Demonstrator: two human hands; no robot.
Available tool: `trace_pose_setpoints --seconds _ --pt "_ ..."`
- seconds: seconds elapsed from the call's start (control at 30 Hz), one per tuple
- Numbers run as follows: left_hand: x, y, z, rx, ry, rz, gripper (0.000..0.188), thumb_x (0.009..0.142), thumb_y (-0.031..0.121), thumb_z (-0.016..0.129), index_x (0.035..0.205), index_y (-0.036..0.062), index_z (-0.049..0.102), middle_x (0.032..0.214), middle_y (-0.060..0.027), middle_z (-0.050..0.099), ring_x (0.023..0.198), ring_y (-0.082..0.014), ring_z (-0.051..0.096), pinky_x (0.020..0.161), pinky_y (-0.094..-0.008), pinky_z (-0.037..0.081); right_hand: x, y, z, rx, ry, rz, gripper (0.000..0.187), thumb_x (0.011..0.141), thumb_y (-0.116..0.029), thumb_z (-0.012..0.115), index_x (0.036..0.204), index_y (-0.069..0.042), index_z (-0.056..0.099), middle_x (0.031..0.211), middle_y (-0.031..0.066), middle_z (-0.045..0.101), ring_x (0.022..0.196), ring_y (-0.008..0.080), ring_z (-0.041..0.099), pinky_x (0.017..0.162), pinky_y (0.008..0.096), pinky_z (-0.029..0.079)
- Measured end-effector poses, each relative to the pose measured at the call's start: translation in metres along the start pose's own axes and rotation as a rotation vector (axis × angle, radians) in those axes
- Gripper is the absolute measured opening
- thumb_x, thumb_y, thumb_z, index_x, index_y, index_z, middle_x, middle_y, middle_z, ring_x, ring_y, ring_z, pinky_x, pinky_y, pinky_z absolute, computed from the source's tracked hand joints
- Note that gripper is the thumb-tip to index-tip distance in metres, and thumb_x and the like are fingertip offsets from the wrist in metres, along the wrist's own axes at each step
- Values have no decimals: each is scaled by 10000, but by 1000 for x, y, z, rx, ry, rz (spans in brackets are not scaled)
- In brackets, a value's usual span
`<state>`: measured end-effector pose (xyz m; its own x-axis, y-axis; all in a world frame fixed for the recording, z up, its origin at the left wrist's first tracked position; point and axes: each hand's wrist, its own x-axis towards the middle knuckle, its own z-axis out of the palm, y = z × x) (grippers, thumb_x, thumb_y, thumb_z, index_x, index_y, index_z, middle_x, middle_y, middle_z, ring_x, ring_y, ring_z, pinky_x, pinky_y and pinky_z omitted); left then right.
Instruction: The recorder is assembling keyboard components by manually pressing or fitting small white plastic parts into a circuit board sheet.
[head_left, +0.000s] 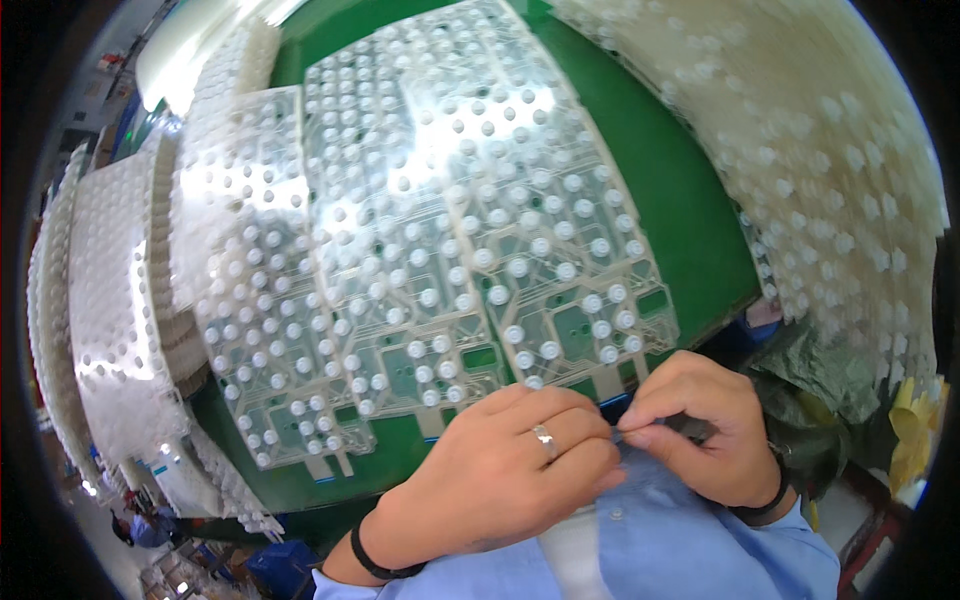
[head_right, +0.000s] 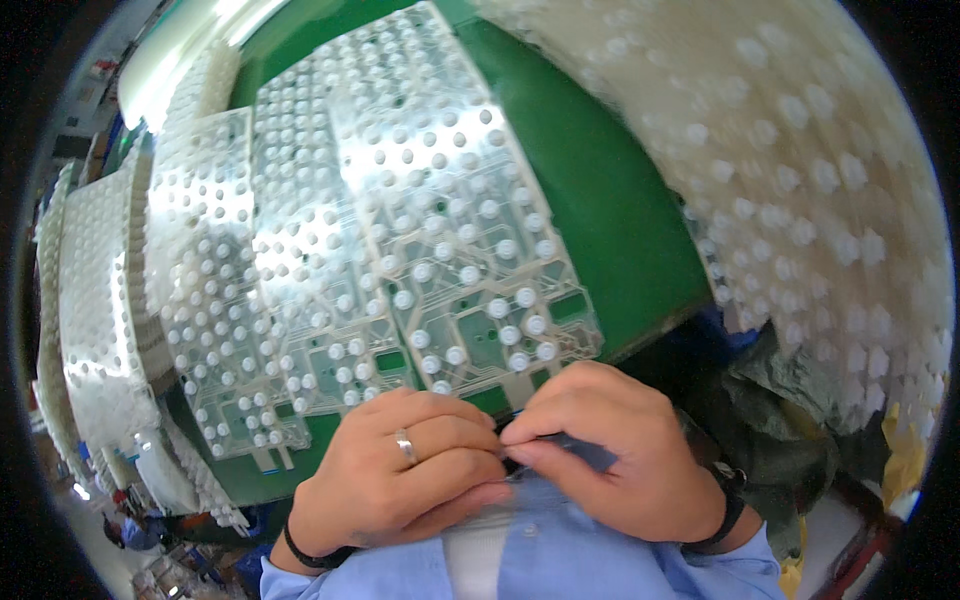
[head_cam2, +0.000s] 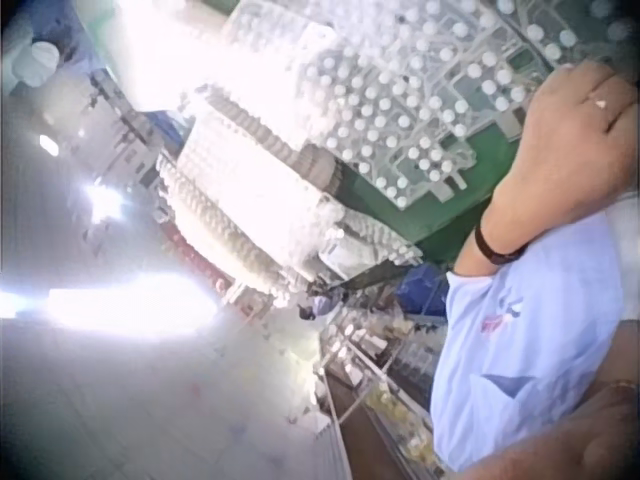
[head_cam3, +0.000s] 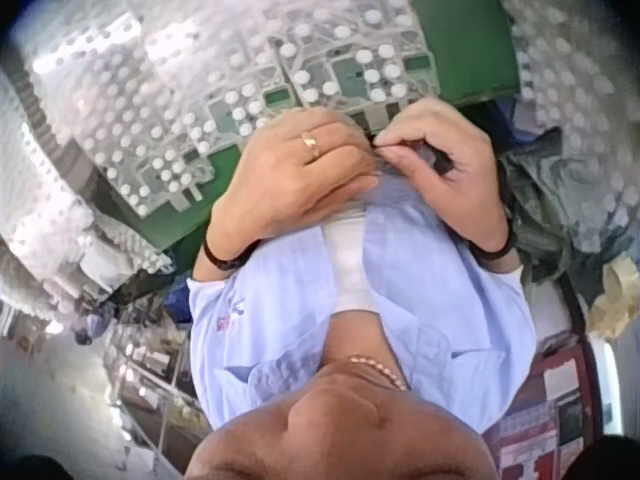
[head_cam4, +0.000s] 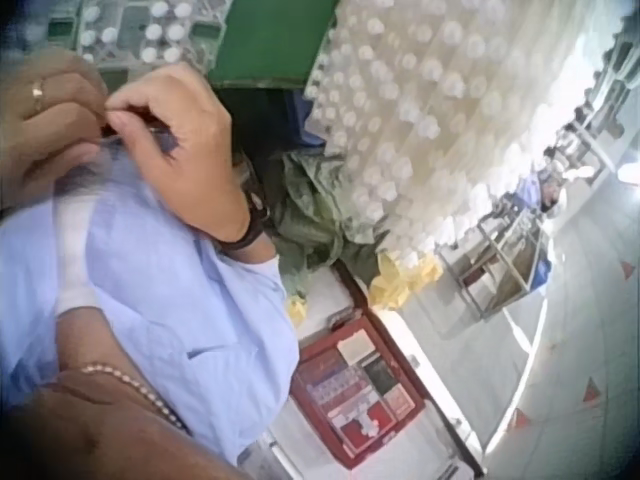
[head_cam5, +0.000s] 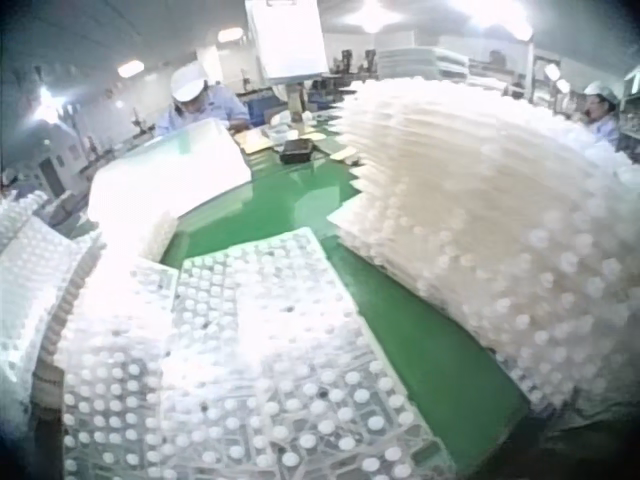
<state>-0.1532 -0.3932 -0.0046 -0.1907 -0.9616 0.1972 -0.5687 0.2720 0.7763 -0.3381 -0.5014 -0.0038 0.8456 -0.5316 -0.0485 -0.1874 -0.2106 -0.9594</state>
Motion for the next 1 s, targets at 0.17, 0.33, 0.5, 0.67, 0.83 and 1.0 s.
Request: trace_pose_setpoints --seconds 0.17,0.33,0.5,0.67,0.83,1.0 --pt "-2 1 -4 0 1 -165 186 711 178 772 790 64 646 1189 -155 654 1054 -355 642 811 -369 524 6 3 -10 -142 157 -63 119 767 -13 721 871 -42 669 912 99 626 850 245 595 756 317 466" --pt "-12 -17 -8 65 -85 -219 190 737 221 755 742 83 624 1234 -99 647 1245 -329 527 979 -444 396 17 23 -34 -62 339 86 28 854 -16 640 881 -10 646 826 55 628 743 121 581 626 248 445" --pt "-22 -28 0 116 -76 -199 167 750 248 749 734 128 634 1225 -40 658 1223 -268 548 952 -397 395 36 32 -27 -81 313 178 30 853 -24 650 869 -2 636 778 39 611 626 73 528 544 225 406" --pt "-24 -30 5 191 -52 -169 176 750 271 740 708 147 622 1222 -12 661 1198 -247 561 914 -373 406 43 32 -21 -172 341 207 28 827 -25 667 835 -11 643 723 54 613 559 110 520 528 249 409" --pt "-28 -33 7 184 -51 -152 204 761 301 714 714 132 611 1193 -34 674 1200 -295 549 929 -430 390 45 34 -17 -250 368 202 24 815 -27 670 822 -22 648 715 61 621 540 131 521 513 259 410" --pt "-27 -34 6 180 -53 -154 200 767 300 710 715 133 612 1191 -35 674 1196 -296 552 923 -431 392 45 35 -16 -279 375 200 19 819 -28 668 822 -27 649 717 61 625 534 128 517 506 258 405"
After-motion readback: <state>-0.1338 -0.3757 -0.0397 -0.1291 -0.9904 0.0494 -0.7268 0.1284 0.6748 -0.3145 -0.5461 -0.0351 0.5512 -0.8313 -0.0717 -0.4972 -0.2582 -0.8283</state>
